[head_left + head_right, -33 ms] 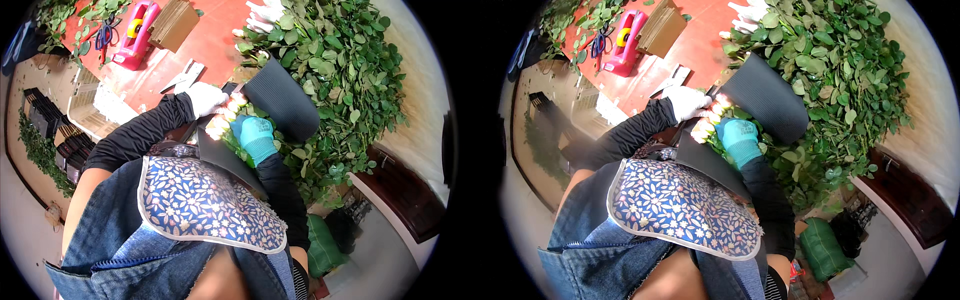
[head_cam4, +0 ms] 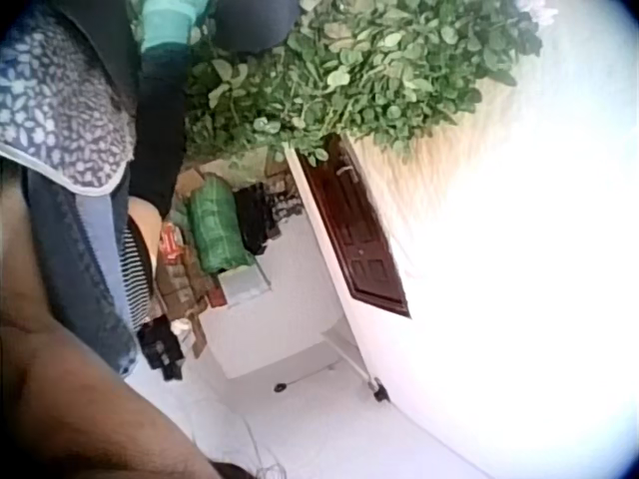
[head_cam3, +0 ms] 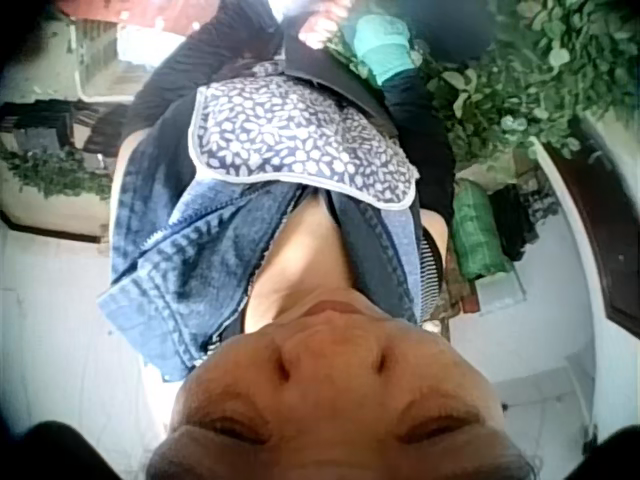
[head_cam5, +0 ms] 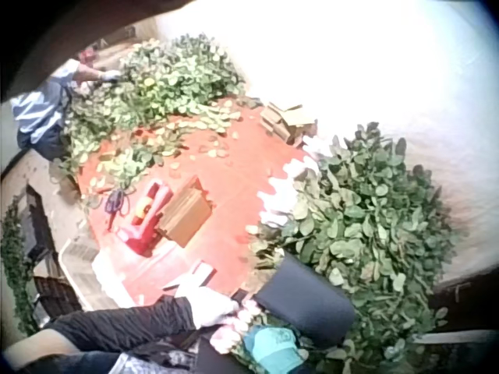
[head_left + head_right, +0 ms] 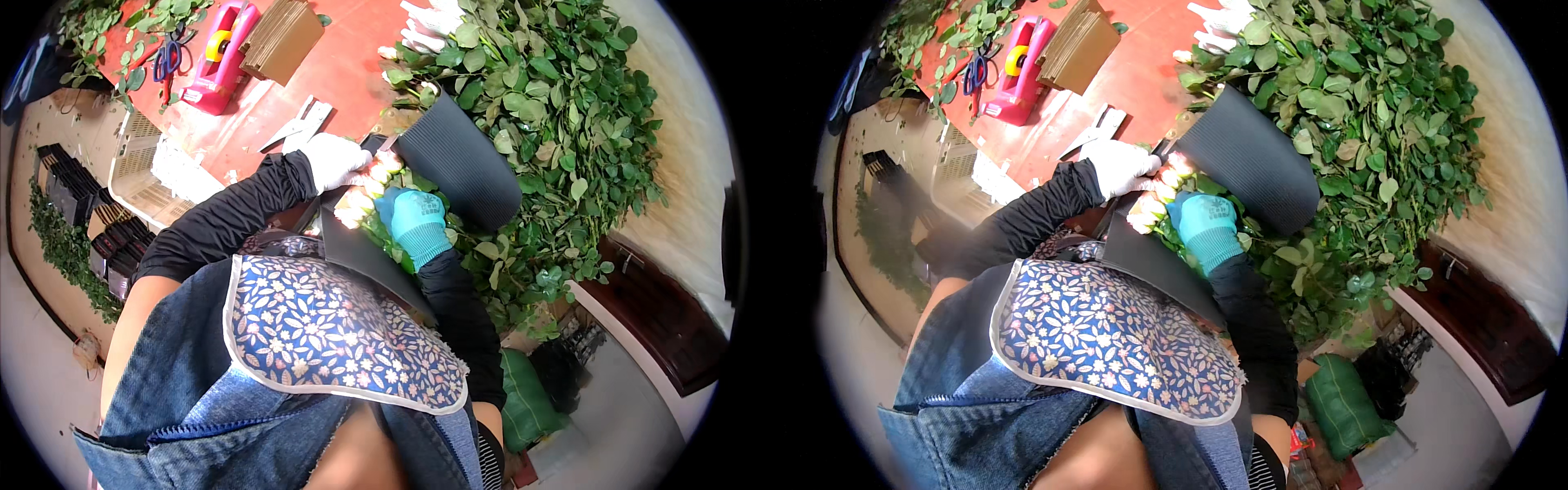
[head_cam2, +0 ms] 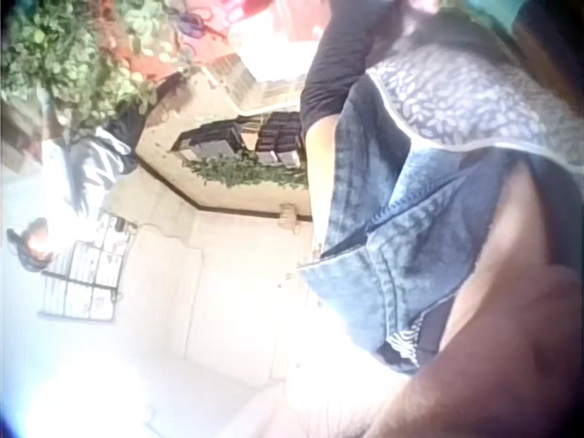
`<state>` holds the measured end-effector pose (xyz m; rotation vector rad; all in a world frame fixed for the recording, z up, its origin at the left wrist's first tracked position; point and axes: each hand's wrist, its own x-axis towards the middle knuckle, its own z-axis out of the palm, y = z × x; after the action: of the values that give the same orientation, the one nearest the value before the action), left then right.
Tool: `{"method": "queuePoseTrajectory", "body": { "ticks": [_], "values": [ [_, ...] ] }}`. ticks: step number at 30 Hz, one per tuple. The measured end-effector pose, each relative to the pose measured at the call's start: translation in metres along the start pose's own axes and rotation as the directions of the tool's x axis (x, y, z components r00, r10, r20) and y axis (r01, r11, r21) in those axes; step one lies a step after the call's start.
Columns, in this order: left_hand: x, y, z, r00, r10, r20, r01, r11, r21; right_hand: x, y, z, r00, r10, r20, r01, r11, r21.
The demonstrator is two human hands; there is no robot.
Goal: The person places rosebuds and leaves into a small cardboard jig, wraps them with plastic film, and secures the package with a stapler.
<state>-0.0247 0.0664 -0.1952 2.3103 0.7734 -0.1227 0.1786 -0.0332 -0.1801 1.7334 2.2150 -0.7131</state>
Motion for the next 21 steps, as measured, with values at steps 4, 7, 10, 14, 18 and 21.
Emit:
{"method": "queuePoseTrajectory", "body": {
  "ticks": [4,7,10,14,18,21],
  "values": [
    [-0.009,0.005,0.001,0.968,0.129,-0.215,-0.135,0.991,-0.015,0.0,0.0,0.006,1.0,0.007,-0.018,-0.008,0.999,-0.038],
    [0.005,-0.004,0.019,0.918,0.349,-0.19,-0.348,0.937,0.04,0.002,-0.001,0.004,0.999,0.03,-0.035,-0.032,0.999,-0.043],
    [0.021,-0.013,0.024,0.84,0.508,-0.19,-0.501,0.861,0.085,0.001,0.001,0.008,0.996,0.013,-0.088,-0.014,1.0,-0.012],
    [0.027,-0.013,0.02,0.81,0.568,-0.145,-0.556,0.823,0.114,-0.004,-0.002,0.009,0.994,0.055,-0.094,-0.055,0.998,0.003],
    [0.033,-0.01,0.022,0.808,0.584,-0.082,-0.568,0.808,0.158,-0.026,-0.014,-0.009,0.99,-0.002,-0.138,0.009,0.999,0.052],
    [0.037,-0.01,0.02,0.813,0.575,-0.089,-0.564,0.817,0.121,-0.023,-0.014,0.003,0.999,-0.053,-0.003,0.053,0.999,-0.001]
  ]
}}
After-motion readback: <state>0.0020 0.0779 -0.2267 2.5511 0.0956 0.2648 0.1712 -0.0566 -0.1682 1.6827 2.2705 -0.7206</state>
